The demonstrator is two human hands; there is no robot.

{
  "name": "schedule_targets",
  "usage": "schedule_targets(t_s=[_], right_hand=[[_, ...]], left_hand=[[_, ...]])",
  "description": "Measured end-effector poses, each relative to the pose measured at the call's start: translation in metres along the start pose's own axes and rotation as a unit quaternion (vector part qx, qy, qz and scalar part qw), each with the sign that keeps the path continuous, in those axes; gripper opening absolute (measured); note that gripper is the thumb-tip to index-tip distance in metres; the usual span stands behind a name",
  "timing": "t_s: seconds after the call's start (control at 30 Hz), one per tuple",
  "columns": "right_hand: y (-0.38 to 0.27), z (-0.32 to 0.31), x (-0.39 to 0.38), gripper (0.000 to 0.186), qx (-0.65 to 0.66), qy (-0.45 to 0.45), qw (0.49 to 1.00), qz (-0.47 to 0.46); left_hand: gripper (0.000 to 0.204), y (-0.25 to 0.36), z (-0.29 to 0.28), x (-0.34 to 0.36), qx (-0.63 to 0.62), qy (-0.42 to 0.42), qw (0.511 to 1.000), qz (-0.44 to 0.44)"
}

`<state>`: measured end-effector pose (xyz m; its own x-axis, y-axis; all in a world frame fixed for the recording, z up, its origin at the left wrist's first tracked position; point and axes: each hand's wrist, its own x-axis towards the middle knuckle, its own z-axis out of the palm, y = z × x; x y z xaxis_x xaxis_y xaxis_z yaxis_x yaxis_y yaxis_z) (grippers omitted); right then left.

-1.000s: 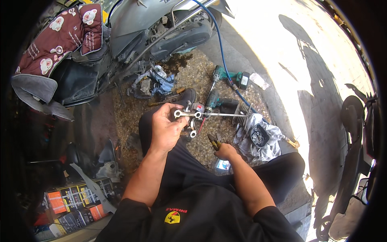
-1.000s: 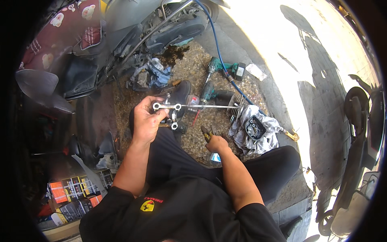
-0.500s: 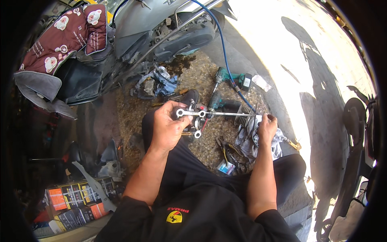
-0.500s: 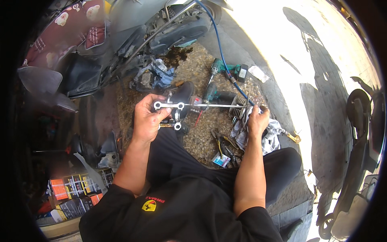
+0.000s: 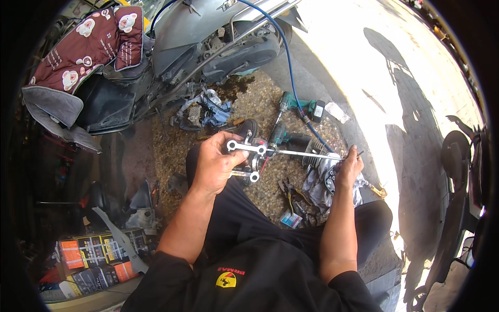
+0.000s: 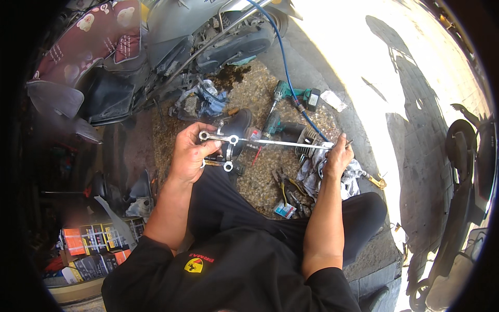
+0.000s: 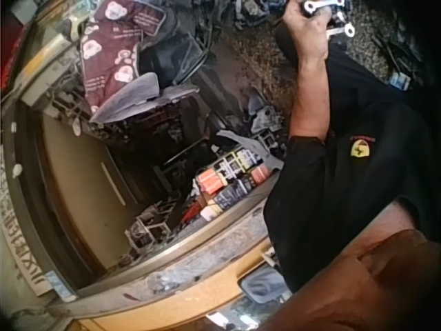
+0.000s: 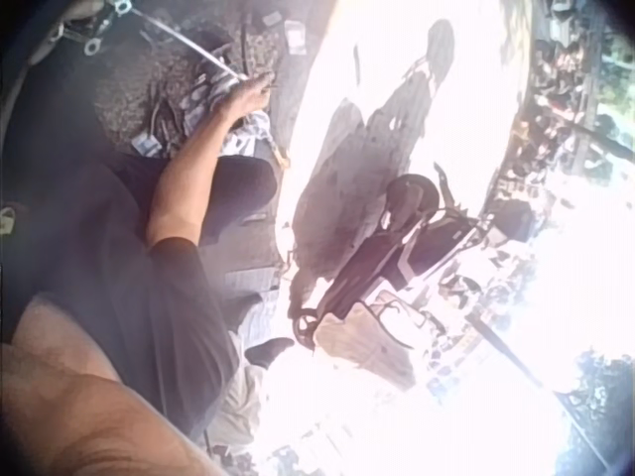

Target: The person is repairing a scooter by assembling and adjusting small mechanical parts. They use a hammer and other tools to fit components together, handling them carefully and inspecting the assembly throughout the process.

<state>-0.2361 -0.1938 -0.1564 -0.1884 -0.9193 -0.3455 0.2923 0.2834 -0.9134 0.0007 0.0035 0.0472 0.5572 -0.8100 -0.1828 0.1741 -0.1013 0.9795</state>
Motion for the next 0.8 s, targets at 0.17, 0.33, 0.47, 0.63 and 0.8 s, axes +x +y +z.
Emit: schedule_targets(t_s=[0.17,0.33,0.47,0.63,0.8], right_hand=[[0.002,-0.003,0.004,0.048,0.146,-0.035,0.989,0.016],[-0.005,0.001,0.002,0.059,0.160,-0.017,0.982,0.096],[-0.023,0.002,-0.006,0.064,0.177,-0.056,0.979,0.080],[-0.045,0.005,-0.013,0.060,0.220,-0.067,0.973,0.010],[-0.058,0.006,-0.015,0.059,0.269,-0.062,0.961,-0.009]], left_hand=[[0.024,-0.004,0.002,-0.001,-0.002,-0.007,1.000,0.002],[0.024,-0.007,0.003,-0.001,0.009,-0.006,1.000,0.013],[0.026,-0.007,-0.002,0.002,-0.038,-0.018,0.999,-0.002],[0.020,-0.009,-0.010,0.001,-0.092,-0.047,0.991,-0.082],[0.018,-0.014,-0.012,0.000,-0.097,-0.083,0.990,-0.050]])
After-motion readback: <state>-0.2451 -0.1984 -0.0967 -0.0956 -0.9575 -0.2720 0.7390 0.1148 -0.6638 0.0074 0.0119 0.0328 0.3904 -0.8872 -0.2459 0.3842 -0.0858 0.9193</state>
